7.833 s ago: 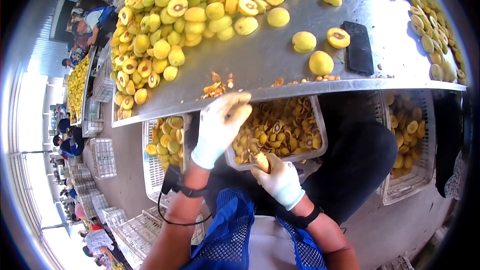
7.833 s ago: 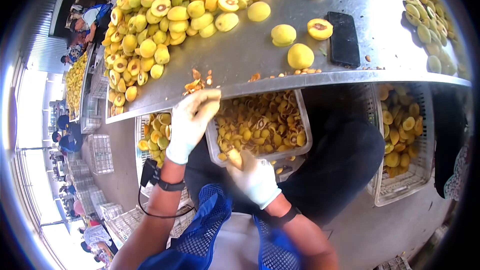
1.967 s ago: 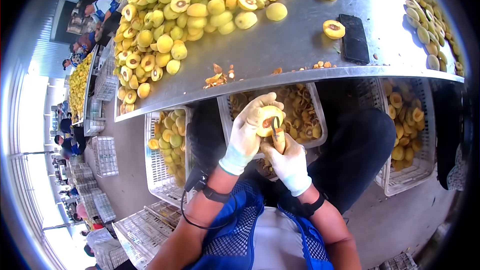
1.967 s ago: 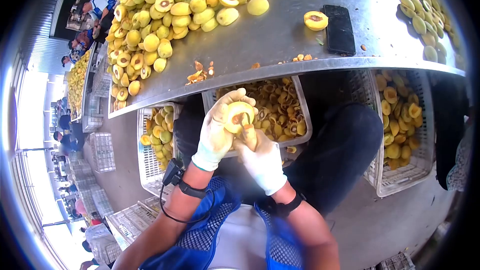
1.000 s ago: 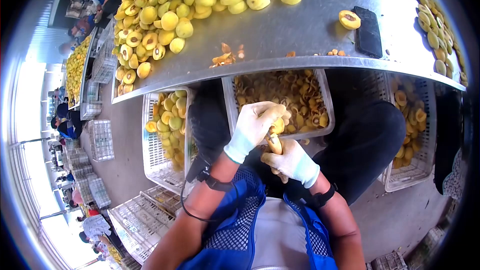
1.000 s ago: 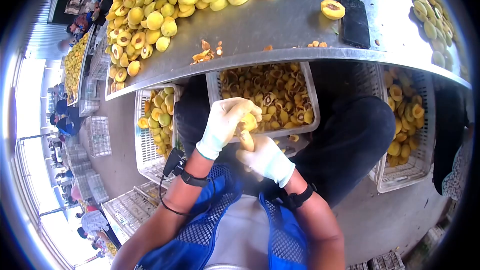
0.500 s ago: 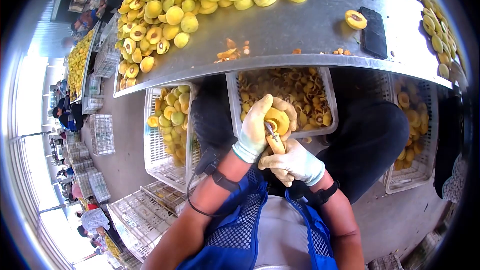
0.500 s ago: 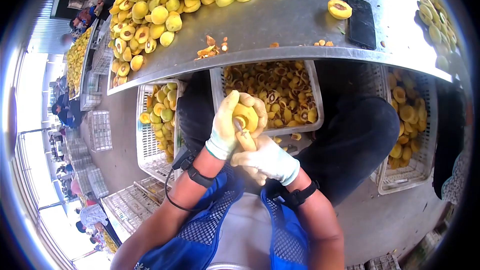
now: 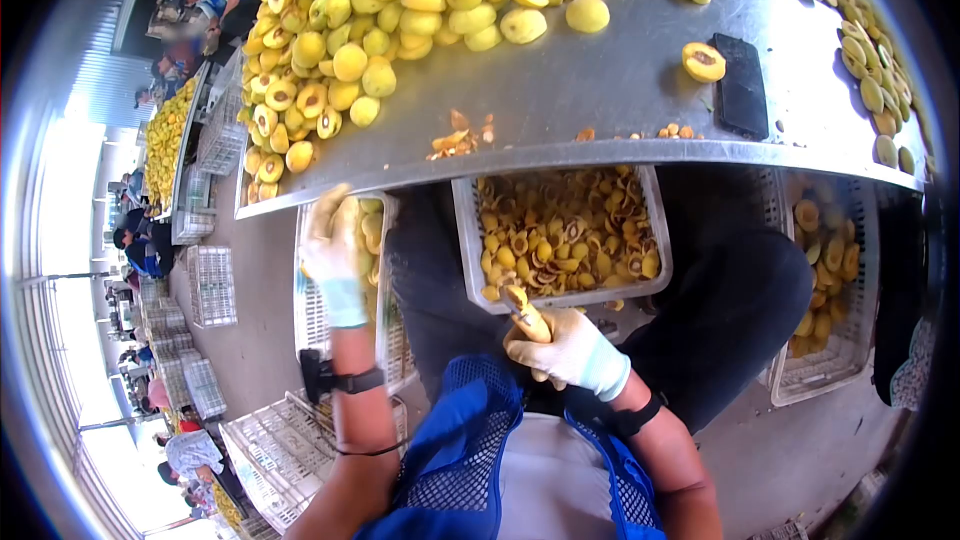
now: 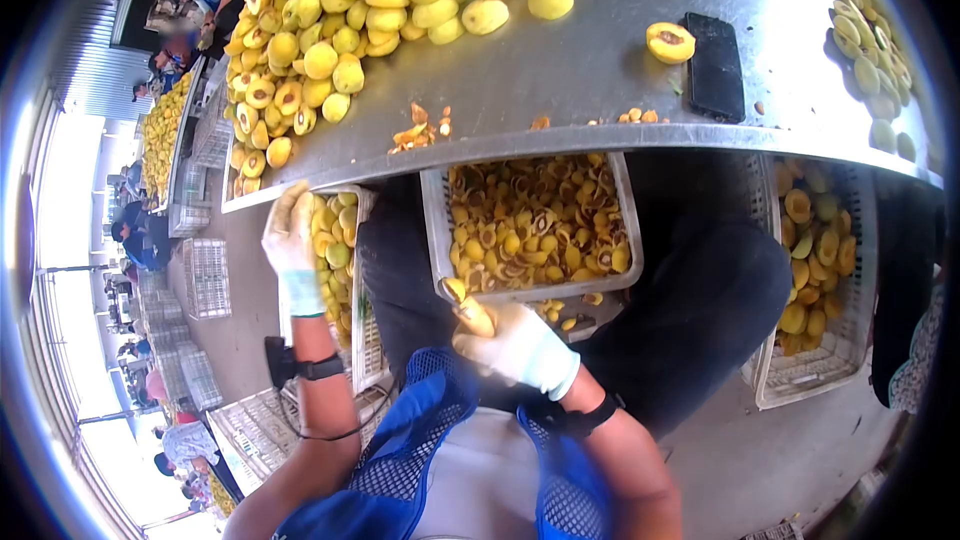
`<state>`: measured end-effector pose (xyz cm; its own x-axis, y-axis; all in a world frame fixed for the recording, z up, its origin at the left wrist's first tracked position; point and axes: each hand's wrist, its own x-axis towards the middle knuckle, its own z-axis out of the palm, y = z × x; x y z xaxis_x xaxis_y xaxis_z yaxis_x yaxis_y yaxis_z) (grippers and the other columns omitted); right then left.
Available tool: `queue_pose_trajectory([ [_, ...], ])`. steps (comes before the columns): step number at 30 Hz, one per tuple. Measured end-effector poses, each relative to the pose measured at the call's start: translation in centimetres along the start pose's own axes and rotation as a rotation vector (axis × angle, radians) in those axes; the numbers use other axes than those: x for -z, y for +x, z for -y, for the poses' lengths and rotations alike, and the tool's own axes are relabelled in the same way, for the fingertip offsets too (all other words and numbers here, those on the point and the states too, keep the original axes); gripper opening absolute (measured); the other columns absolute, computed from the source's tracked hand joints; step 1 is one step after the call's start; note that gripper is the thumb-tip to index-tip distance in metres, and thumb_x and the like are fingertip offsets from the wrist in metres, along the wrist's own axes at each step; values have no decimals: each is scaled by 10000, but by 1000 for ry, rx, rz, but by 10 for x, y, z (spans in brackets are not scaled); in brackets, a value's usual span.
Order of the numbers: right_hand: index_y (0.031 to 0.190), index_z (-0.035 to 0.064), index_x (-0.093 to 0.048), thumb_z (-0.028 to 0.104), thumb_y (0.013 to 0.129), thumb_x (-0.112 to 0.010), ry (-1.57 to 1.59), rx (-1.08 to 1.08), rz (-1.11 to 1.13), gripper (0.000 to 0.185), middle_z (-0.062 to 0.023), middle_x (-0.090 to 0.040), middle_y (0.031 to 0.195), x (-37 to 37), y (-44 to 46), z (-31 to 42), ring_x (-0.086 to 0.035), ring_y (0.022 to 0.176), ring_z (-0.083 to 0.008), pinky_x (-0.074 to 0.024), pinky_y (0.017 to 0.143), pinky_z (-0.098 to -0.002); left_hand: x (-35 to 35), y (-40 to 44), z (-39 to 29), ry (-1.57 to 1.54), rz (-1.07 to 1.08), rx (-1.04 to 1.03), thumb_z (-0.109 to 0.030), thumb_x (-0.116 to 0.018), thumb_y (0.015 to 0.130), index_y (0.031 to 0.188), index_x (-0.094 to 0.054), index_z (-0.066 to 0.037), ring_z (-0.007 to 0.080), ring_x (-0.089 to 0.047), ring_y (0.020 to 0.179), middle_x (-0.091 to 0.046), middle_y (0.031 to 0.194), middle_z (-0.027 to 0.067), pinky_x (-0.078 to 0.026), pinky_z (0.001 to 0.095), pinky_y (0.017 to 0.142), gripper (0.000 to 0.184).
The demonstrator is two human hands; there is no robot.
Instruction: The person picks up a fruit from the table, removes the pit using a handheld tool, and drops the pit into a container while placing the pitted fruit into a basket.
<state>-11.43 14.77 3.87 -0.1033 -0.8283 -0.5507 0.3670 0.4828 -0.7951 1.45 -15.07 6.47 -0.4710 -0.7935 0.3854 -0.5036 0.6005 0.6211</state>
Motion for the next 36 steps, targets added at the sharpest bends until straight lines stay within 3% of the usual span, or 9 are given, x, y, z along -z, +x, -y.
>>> queue_pose_trajectory([
  [1, 895, 65, -673, 246, 913, -675, 17, 30, -24, 182, -11, -637, 626, -1, 2, -5, -617, 561, -118, -514, 576, -301, 9, 13, 25, 247, -82, -203, -105, -794, 873, 1166, -743, -11, 265, -702, 1074, -734, 1160, 135, -549, 372, 962, 311],
  [4, 909, 52, -684, 274, 919, -683, -8, 85, -119, 222, -55, -663, 632, -4, 8, -10, -652, 569, -165, -534, 603, -334, 20, 35, 16, 76, 73, 11, -120, -822, 858, 1179, -741, -38, 252, -686, 1117, -707, 1234, 155, -524, 356, 1013, 341],
  [6, 920, 49, -691, 291, 918, -685, -40, 136, -156, 242, -89, -690, 649, -7, 13, -15, -696, 594, -208, -549, 622, -356, -1, 40, -13, 50, 192, -91, -133, -815, 863, 1185, -737, -44, 263, -683, 1143, -708, 1245, 159, -521, 368, 1025, 343],
  [9, 886, 43, -692, 187, 924, -679, 28, 137, -190, 149, -2, -622, 639, -7, 12, -12, -581, 543, -84, -475, 538, -267, -52, 56, -56, 147, 325, -426, -175, -775, 889, 1230, -725, -63, 270, -671, 1185, -726, 1236, 130, -508, 364, 1037, 363],
  [16, 903, 60, -682, 209, 920, -668, 35, 127, -230, 151, -5, -624, 641, 1, 14, -9, -589, 537, -82, -467, 520, -255, -208, 132, -107, 165, 568, -498, -362, -744, 904, 1430, -571, -109, 362, -435, 1460, -502, 1538, 213, -369, 429, 1194, 609],
  [27, 887, 28, -672, 215, 894, -704, -13, 255, -371, 190, -36, -666, 641, 4, 25, -22, -657, 575, -108, -524, 585, -279, -246, 142, -127, 334, 650, -458, -338, -791, 835, 1352, -585, -125, 303, -634, 1186, -659, 1267, 119, -520, 419, 992, 596],
  [30, 905, 31, -675, 217, 894, -712, 15, 225, -383, 191, -30, -662, 637, 4, 22, -20, -634, 538, -98, -502, 541, -266, -227, 137, -108, -65, 819, -249, -336, -743, 895, 1374, -574, -84, 263, -701, 1044, -677, 1239, 117, -587, 391, 859, 568],
  [33, 976, 39, -693, 214, 910, -712, 91, 187, -384, 188, -16, -661, 656, 3, 20, -18, -563, 477, -70, -451, 468, -234, -185, 105, -99, -794, 1021, 298, -341, -680, 957, 1436, -516, -30, 247, -730, 932, -674, 1245, 129, -620, 356, 741, 594],
  [36, 1008, 16, -688, 187, 908, -713, 123, 174, -415, 200, -19, -655, 682, 1, 21, -24, -567, 497, -70, -450, 466, -233, -142, 62, -99, -1134, 1050, 343, -379, -656, 978, 1506, -417, 2, 299, -737, 936, -664, 1262, 152, -630, 379, 700, 694],
])
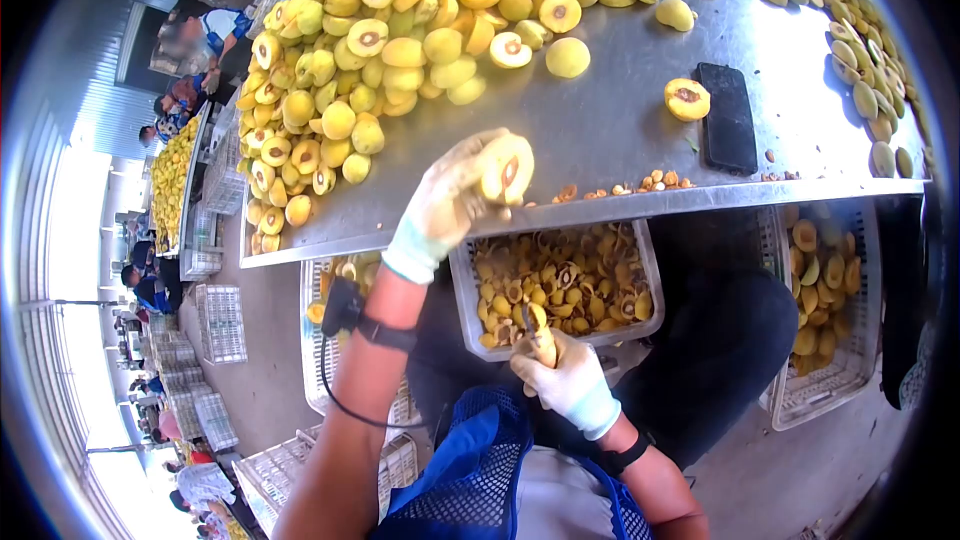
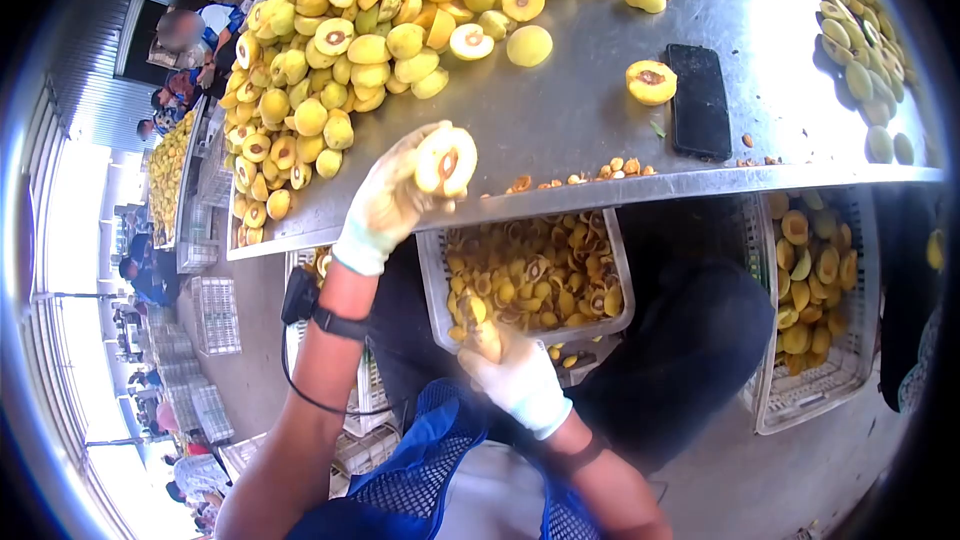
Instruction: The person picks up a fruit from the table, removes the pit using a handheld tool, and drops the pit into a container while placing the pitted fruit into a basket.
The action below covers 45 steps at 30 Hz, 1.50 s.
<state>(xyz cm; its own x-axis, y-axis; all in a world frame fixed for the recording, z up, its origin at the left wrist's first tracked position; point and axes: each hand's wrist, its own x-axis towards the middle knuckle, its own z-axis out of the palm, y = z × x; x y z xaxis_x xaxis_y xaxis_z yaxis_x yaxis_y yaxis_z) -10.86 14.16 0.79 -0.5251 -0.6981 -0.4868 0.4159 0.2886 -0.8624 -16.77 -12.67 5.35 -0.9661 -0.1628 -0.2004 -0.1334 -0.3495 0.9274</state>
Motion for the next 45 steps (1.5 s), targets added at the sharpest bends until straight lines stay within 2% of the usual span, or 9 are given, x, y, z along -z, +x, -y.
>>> queue_pose_trajectory([
  [3, 1028, 21, -679, 157, 928, -703, 113, -8, 16, 171, -13, -640, 693, -1, -2, 7, -573, 520, -73, -450, 462, -222, -22, -50, 9, -80, 32, 15, -449, -736, 909, 1490, -431, 9, 318, -734, 939, -656, 1265, 152, -627, 391, 720, 800],
  [8, 1003, -1, -652, 160, 938, -712, 157, -43, 47, 183, -30, -612, 661, -3, -4, 18, -537, 444, -103, -432, 409, -237, -40, -101, 43, -113, -41, 24, -284, -751, 909, 1503, -425, 71, 206, -613, 1256, -612, 1397, 132, -468, 327, 1100, 765],
  [16, 965, 12, -631, 168, 926, -706, 108, -41, 7, 178, -22, -598, 642, -5, -11, 27, -551, 447, -107, -442, 398, -250, -46, -135, 62, -184, -84, 78, -211, -649, 934, 1492, -432, 90, 224, -623, 1235, -624, 1374, 154, -476, 333, 1085, 670],
  [25, 850, -22, -649, 174, 907, -692, 46, -103, 85, 209, -61, -615, 605, -4, -14, 23, -566, 405, -147, -451, 378, -271, -50, -141, 68, 173, -157, -55, -91, -608, 972, 1461, -521, 68, 157, -642, 1166, -677, 1310, 119, -498, 283, 1031, 522],
  [32, 855, -20, -651, 173, 912, -690, 46, -131, 78, 205, -55, -618, 610, -5, -11, 16, -557, 399, -143, -448, 376, -269, -60, -146, 63, 527, -112, -111, -129, -577, 909, 1503, -467, 62, 199, -554, 1306, -575, 1432, 164, -433, 306, 1116, 634],
  [35, 884, -8, -640, 181, 930, -687, 120, -83, 65, 201, -47, -610, 612, -8, -9, 12, -545, 393, -143, -436, 372, -268, -56, -143, 74, 138, -175, 66, -96, -604, 853, 1546, -397, 48, 235, -562, 1318, -560, 1453, 167, -424, 334, 1141, 737],
  [38, 892, 4, -618, 182, 950, -682, 269, -60, 108, 198, -43, -596, 609, -8, -11, 15, -539, 395, -140, -415, 365, -265, -58, -145, 84, -140, -182, -22, -76, -625, 808, 1577, -330, 30, 271, -558, 1337, -529, 1491, 178, -421, 370, 1163, 830],
  [42, 891, 11, -594, 168, 967, -673, 399, -70, 98, 191, -43, -587, 613, -4, -14, 13, -533, 397, -136, -396, 360, -261, -67, -148, 74, -31, -174, -50, -116, -686, 817, 1539, -377, 16, 302, -546, 1351, -503, 1513, 207, -443, 425, 1160, 795],
  [45, 943, 8, -584, 155, 974, -659, 415, -32, 61, 168, -45, -603, 653, -2, -13, 12, -529, 405, -131, -403, 368, -252, -51, -153, 80, -208, -130, -149, 35, -600, 829, 1491, -436, 30, 281, -533, 1367, -520, 1496, 177, -429, 390, 1162, 682],
])
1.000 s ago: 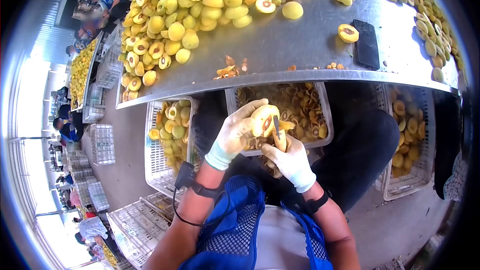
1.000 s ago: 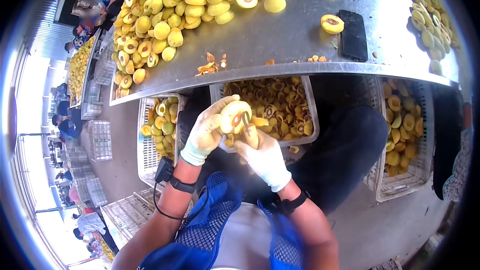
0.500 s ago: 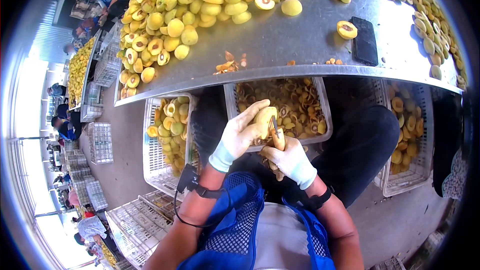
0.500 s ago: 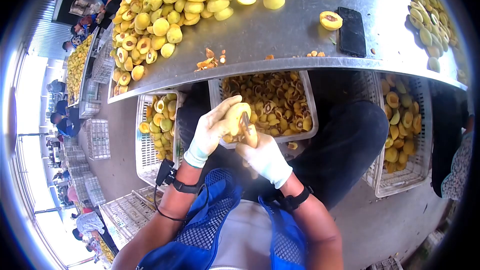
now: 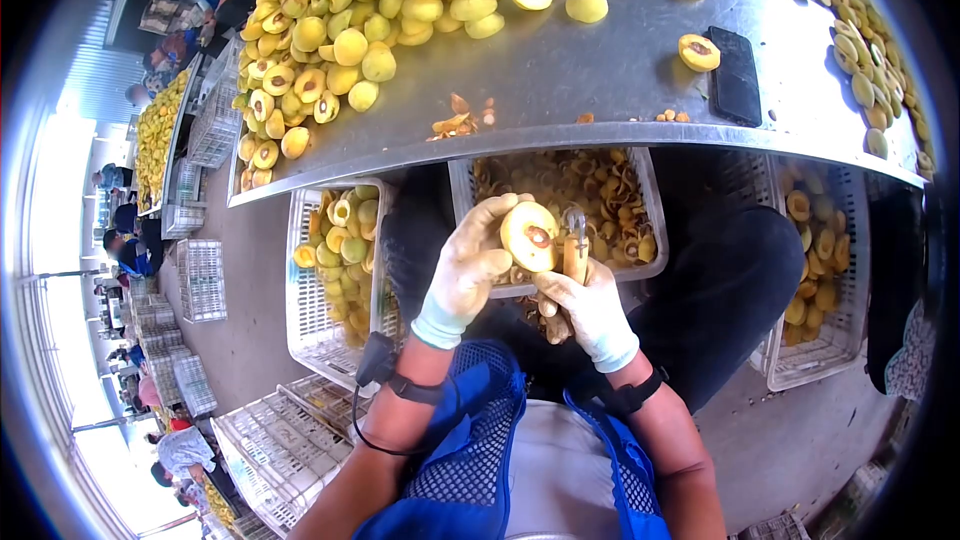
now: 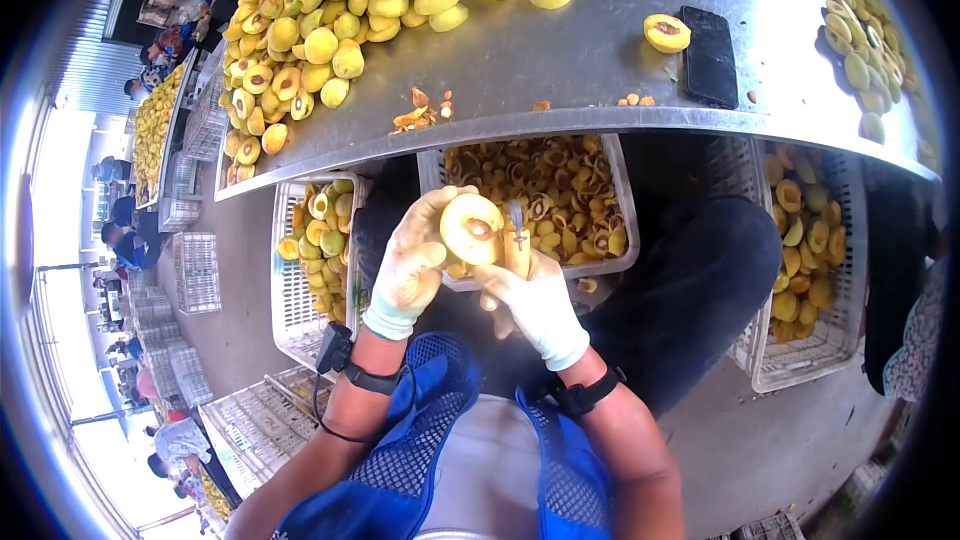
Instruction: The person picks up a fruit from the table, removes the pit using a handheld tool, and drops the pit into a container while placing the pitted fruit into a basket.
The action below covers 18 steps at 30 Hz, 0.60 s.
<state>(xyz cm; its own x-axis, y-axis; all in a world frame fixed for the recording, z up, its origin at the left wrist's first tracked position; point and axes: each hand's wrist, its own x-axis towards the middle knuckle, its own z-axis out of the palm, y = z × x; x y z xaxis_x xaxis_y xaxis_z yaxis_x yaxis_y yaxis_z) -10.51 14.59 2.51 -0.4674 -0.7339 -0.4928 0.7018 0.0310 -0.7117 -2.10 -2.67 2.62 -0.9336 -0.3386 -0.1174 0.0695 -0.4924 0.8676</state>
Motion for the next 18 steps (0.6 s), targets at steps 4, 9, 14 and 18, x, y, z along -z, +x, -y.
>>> queue_pose_trajectory([
  [4, 977, 9, -581, 163, 976, -651, 0, 10, 18, 169, -51, -625, 702, 0, -1, 4, -536, 422, -124, -413, 379, -244, 3, -6, -7, -56, -184, 110, -80, -753, 804, 1414, -504, 14, 305, -578, 1314, -562, 1442, 183, -471, 424, 1140, 666],
  [9, 1018, 1, -608, 176, 960, -660, -23, 37, -7, 191, -53, -646, 729, 4, 1, 1, -540, 440, -110, -423, 399, -240, -5, -12, -9, 20, -69, 33, 38, -686, 806, 1455, -470, 24, 285, -594, 1292, -585, 1392, 153, -514, 409, 1095, 684],
  [14, 1026, 6, -655, 179, 907, -713, -133, 42, -33, 218, -49, -675, 725, 1, 3, 0, -554, 475, -89, -426, 441, -238, -4, -8, -13, 36, -73, 284, 18, -655, 828, 1492, -452, 42, 282, -620, 1267, -595, 1403, 167, -509, 384, 1091, 695],
  [18, 992, 20, -674, 189, 895, -714, -196, 46, -55, 200, -37, -687, 719, -5, 0, 2, -565, 486, -92, -437, 462, -246, -5, -8, -19, 279, -14, 214, 5, -591, 874, 1445, -508, 67, 232, -644, 1192, -647, 1295, 157, -531, 332, 1025, 580],
])
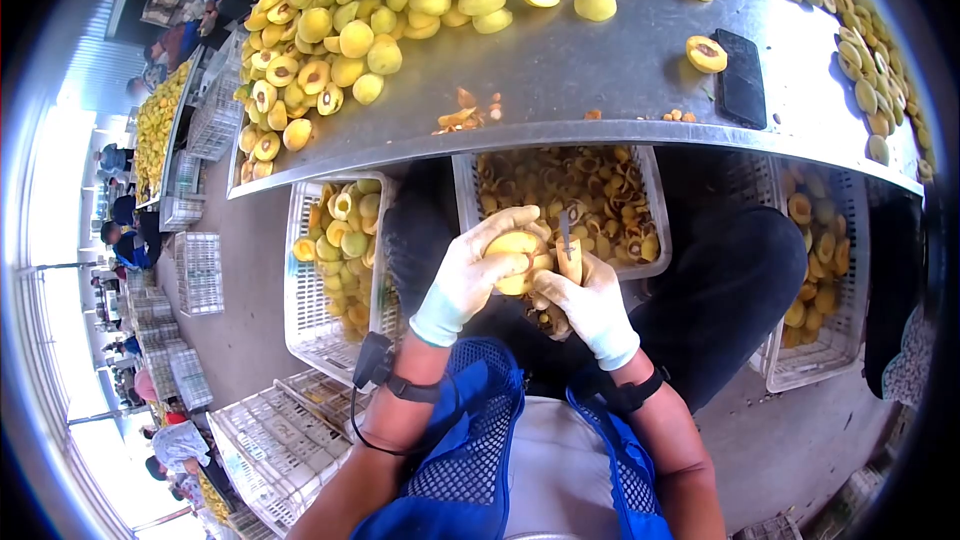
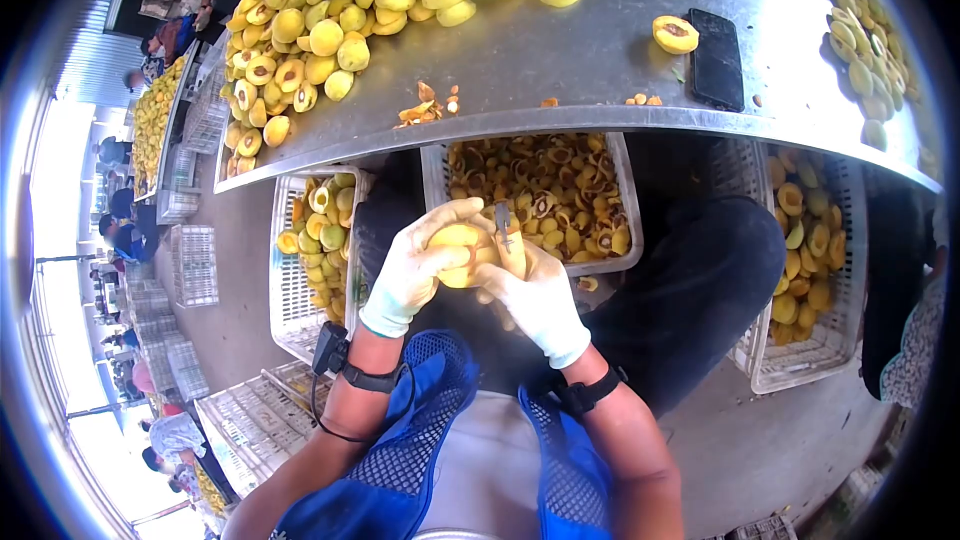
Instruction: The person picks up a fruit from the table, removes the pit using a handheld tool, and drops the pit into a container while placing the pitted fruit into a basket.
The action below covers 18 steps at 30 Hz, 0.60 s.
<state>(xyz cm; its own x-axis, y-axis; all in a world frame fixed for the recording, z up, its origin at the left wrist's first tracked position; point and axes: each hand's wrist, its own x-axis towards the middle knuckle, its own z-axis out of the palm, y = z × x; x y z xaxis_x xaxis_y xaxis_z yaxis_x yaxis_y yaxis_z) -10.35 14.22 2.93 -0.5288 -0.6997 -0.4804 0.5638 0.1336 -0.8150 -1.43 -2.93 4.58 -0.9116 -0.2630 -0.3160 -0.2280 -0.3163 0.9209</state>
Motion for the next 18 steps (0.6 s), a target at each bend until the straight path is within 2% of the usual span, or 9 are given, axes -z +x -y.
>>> queue_pose_trajectory([
  [5, 956, -5, -669, 220, 900, -703, -240, 72, -31, 234, -74, -701, 686, -6, 2, -8, -664, 574, -160, -525, 572, -320, -2, 4, 15, 1, -241, -165, 38, -551, 872, 1424, -525, 57, 220, -653, 1152, -658, 1263, 157, -511, 343, 1040, 553],
  [8, 975, -4, -668, 181, 901, -741, -403, 176, -32, 212, -66, -695, 692, -9, 4, -18, -649, 561, -117, -512, 539, -268, -5, 5, 18, 14, -276, -175, 49, -537, 880, 1423, -524, 48, 216, -650, 1165, -658, 1265, 153, -514, 342, 1038, 543],
  [9, 989, -20, -664, 180, 898, -731, -380, 97, -16, 229, -78, -690, 677, -9, 4, -14, -655, 562, -129, -517, 546, -297, -5, 6, 20, 76, -283, -198, 46, -558, 875, 1419, -525, 47, 214, -653, 1162, -658, 1265, 150, -518, 341, 1032, 545],
  [14, 964, -17, -654, 188, 921, -697, -497, 258, -31, 214, -74, -684, 672, -4, 10, -33, -644, 523, -133, -504, 512, -283, -16, 6, 30, 305, -309, -255, 15, -705, 818, 1398, -532, 47, 200, -664, 1136, -655, 1265, 131, -535, 319, 1000, 606],
  [15, 952, -16, -650, 189, 928, -688, -527, 309, -37, 210, -71, -680, 668, -5, 10, -32, -637, 509, -133, -498, 495, -277, -21, 8, 29, 377, -349, -262, -6, -780, 752, 1347, -575, 40, 202, -669, 1118, -656, 1260, 132, -540, 315, 976, 631],
  [18, 891, -13, -630, 194, 942, -669, -319, 3, 51, 217, -61, -659, 649, -7, 5, -18, -599, 446, -133, -462, 422, -266, -20, 8, 33, 787, -377, -529, -7, -777, 739, 1278, -623, 23, 213, -670, 1113, -664, 1235, 143, -541, 321, 961, 561],
])
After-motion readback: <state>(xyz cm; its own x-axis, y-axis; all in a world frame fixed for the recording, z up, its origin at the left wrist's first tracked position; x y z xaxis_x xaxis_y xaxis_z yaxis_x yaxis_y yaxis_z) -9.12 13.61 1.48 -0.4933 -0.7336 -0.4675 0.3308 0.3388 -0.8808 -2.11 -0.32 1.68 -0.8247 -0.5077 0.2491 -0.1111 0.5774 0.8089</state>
